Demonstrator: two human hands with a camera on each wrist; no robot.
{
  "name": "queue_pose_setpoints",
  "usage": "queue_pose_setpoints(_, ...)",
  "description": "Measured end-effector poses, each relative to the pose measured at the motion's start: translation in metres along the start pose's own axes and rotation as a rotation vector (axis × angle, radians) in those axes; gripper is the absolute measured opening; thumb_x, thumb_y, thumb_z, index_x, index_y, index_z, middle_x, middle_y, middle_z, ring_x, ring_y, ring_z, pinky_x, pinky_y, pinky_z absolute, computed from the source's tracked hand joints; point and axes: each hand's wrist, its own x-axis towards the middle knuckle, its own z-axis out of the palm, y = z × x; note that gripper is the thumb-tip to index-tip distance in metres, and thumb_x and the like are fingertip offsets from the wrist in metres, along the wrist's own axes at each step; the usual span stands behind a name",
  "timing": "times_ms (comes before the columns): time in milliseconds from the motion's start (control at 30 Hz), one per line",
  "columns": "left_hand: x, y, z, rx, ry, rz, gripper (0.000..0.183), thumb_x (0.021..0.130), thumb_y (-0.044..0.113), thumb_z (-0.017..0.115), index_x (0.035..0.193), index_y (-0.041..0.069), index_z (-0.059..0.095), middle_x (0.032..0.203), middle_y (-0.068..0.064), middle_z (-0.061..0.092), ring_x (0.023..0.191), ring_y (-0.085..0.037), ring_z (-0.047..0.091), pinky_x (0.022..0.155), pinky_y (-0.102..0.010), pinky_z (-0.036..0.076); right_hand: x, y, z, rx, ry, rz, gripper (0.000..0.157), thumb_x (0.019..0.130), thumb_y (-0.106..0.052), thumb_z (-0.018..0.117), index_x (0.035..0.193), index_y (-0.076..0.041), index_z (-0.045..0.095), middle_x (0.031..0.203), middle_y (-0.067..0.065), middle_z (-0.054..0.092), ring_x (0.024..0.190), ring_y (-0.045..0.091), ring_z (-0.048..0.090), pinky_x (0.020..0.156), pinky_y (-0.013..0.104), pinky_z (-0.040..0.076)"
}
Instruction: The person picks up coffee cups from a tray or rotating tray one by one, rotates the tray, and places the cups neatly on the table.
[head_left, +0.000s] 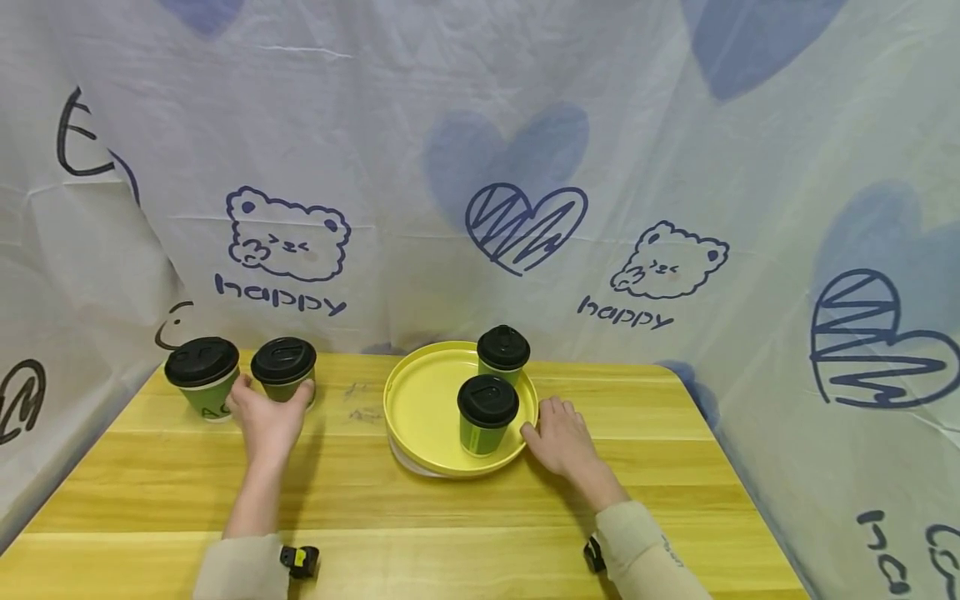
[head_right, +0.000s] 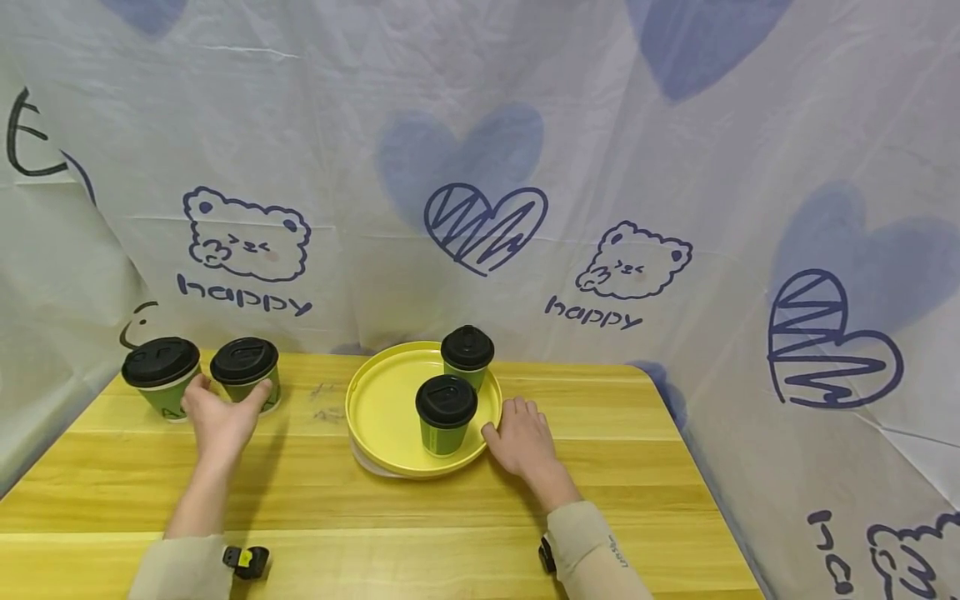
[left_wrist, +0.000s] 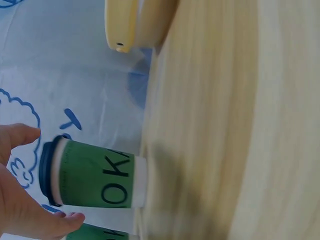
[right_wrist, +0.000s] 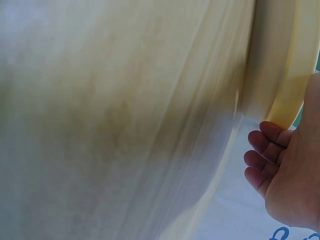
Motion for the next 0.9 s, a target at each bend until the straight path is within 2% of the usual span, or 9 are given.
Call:
queue_pose_setpoints(200, -0.010, 0.013, 0.002, -0.032, 0.098, 0.108, 0.092, 0.092, 0.025, 0.076, 0.159, -0.003, 0.018, 0.162, -0.026, 0.017, 0.150, -0.041, 0.020, 0.126, -0.053, 0.021, 0.000, 0.000, -0.001, 0.000, -0.003, 0.003, 0.032, 0.099, -0.034, 0.053, 0.105, -0.003, 0.057, 0.101, 0.011, 0.052, 0.096, 0.031, 0.047, 0.082, 0.045, 0.043)
queue_pose_setpoints(300, -0.015, 0.020, 0.003, -0.034, 0.121, 0.178, 0.088, 0.092, 0.022, 0.077, 0.156, -0.004, 0.023, 0.160, -0.026, 0.020, 0.148, -0.040, 0.023, 0.124, -0.054, 0.023, 0.000, 0.000, -0.001, 0.000, -0.005, 0.006, 0.032, 0.099, -0.035, 0.053, 0.104, -0.003, 0.057, 0.101, 0.011, 0.052, 0.096, 0.031, 0.047, 0.082, 0.044, 0.042)
queue_pose_setpoints(433, -0.021, 0.030, 0.009, -0.048, 0.126, 0.268, 0.081, 0.089, 0.014, 0.078, 0.151, -0.007, 0.030, 0.151, -0.028, 0.028, 0.136, -0.040, 0.033, 0.115, -0.054, 0.031, 0.000, 0.001, 0.000, 0.002, -0.005, 0.011, 0.032, 0.099, -0.034, 0.052, 0.104, -0.003, 0.057, 0.100, 0.011, 0.052, 0.095, 0.031, 0.046, 0.082, 0.044, 0.042)
queue_pose_setpoints(500, -0.024, 0.034, 0.014, -0.051, 0.109, 0.301, 0.077, 0.089, 0.009, 0.076, 0.149, -0.008, 0.033, 0.147, -0.029, 0.031, 0.129, -0.040, 0.037, 0.109, -0.052, 0.035, 0.000, 0.001, -0.001, 0.000, -0.003, 0.013, 0.032, 0.099, -0.034, 0.052, 0.105, -0.003, 0.057, 0.101, 0.011, 0.052, 0.095, 0.031, 0.047, 0.082, 0.044, 0.042)
queue_pose_setpoints(667, -0.033, 0.040, 0.028, -0.012, 0.003, 0.328, 0.074, 0.089, 0.005, 0.073, 0.151, -0.006, 0.033, 0.148, -0.026, 0.032, 0.127, -0.039, 0.042, 0.103, -0.051, 0.040, 0.000, 0.000, -0.002, 0.004, -0.004, 0.015, 0.032, 0.099, -0.034, 0.053, 0.105, -0.003, 0.057, 0.101, 0.011, 0.052, 0.095, 0.031, 0.047, 0.082, 0.044, 0.042)
queue_pose_setpoints(900, -0.042, 0.035, 0.049, 0.069, -0.139, 0.357, 0.076, 0.087, 0.005, 0.074, 0.151, -0.007, 0.034, 0.147, -0.027, 0.033, 0.125, -0.040, 0.043, 0.096, -0.052, 0.044, 0.000, 0.001, 0.000, 0.010, -0.011, 0.007, 0.033, 0.099, -0.034, 0.052, 0.106, -0.002, 0.057, 0.101, 0.011, 0.052, 0.096, 0.031, 0.046, 0.083, 0.044, 0.042)
